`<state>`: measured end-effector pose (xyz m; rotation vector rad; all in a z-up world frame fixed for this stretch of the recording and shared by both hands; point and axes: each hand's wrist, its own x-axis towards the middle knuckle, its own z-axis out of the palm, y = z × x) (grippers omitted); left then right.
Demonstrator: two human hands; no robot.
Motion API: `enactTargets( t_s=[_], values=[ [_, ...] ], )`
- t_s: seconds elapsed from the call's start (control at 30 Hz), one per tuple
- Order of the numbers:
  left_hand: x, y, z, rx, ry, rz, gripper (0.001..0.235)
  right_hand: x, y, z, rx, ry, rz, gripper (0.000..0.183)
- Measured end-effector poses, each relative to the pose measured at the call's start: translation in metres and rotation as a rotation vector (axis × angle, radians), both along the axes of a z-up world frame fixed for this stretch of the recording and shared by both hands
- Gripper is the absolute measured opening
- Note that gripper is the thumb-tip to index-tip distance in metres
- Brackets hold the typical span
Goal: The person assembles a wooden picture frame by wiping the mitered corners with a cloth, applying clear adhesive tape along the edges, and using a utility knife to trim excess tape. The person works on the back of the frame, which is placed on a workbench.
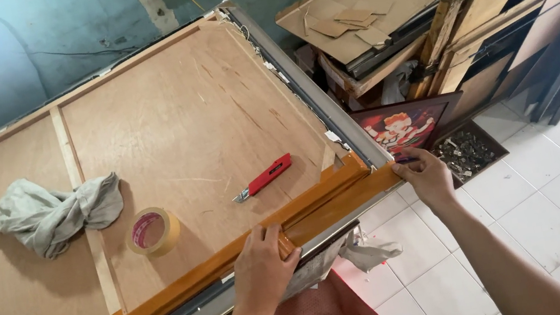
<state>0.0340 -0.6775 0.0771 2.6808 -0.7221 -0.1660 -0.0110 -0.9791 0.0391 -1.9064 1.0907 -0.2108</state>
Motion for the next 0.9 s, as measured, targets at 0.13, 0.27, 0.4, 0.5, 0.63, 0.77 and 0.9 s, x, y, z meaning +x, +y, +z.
enactTargets(
  t_s=[0.13,0.27,0.4,0.5,0.63,0.77,0.9],
  values=[
    [-0.003,-0.002,0.004,-0.001,0.023,0.03,0.046,0.002,0.005,0.009,0.037,-0.032,0.001,0.04],
    [-0.003,-0.005,0.001,0.033,-0.01,0.025,0.048,0.003,0.003,0.007,0.029,-0.041,0.0,0.038],
    [-0.003,-0.007,0.0,0.028,-0.014,0.02,0.049,0.004,0.0,0.001,-0.016,-0.019,0.011,0.037],
    [-0.003,-0.009,0.003,0.048,0.016,0.021,0.05,0.003,0.004,0.009,-0.015,-0.03,0.016,0.037],
    [-0.001,-0.01,0.003,0.09,0.024,0.036,0.049,0.003,0.005,0.008,-0.019,-0.024,0.017,0.037],
    [-0.001,-0.011,0.004,0.08,0.03,0.045,0.049,0.004,0.0,-0.004,-0.071,-0.052,0.019,0.038],
    [0.0,-0.011,0.004,0.085,0.031,0.045,0.048,0.003,0.002,-0.001,-0.078,-0.057,0.03,0.039]
  ],
)
